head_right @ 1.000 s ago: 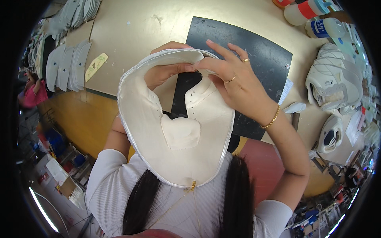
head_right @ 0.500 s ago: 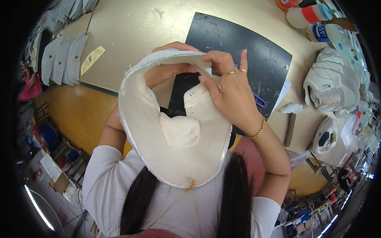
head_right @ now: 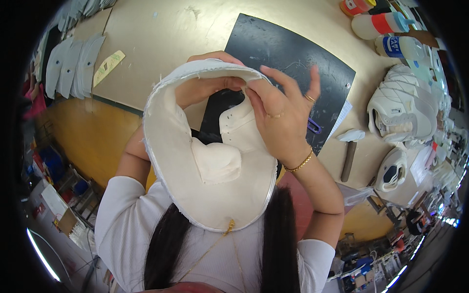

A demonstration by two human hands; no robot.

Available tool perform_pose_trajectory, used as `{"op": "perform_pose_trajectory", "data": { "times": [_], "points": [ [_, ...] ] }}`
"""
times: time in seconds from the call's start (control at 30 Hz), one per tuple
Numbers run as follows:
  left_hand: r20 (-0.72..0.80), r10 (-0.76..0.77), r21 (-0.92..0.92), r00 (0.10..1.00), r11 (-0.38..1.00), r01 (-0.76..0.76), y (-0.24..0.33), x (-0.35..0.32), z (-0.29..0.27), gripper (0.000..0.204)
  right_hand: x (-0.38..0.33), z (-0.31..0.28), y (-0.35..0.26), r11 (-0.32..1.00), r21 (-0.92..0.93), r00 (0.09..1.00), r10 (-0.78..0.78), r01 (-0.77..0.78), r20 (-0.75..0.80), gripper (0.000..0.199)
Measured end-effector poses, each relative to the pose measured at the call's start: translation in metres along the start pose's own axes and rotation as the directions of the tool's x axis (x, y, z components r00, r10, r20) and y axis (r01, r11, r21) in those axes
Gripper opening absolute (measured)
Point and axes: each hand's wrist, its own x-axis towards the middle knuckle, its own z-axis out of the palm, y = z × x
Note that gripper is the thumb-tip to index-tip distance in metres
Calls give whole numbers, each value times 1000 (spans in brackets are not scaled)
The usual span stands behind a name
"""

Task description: The person applies glue to the inner lining of a white shoe upper and presses the fabric to adhere it. They then handle a shoe sole and align it with the upper, continuing to press and adjust the components together.

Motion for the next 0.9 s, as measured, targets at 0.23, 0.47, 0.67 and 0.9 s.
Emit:
{"op": "perform_pose_trajectory", "data": {
  "times": [0.23, 0.47, 0.67, 0.9],
  "points": [
    [-78, 24, 40, 997, 999, -21, -9, 0, -1, 23, -13, -8, 9, 918, 149, 930, 360, -368, 74, 32],
    [-69, 72, -3, 995, 997, -72, -10, -1, 3, 23, -9, -1, 11, 991, -20, 988, 131, -130, 80, 29],
    [-37, 103, 30, 994, 994, -102, -13, -3, 3, 22, -10, 5, 12, 848, 262, 885, 421, -462, 197, 25],
    [-24, 184, 167, 983, 970, -178, -12, 1, 1, 22, -17, 7, 12, 907, 157, 918, 369, -390, 147, 18]
  ]
}}
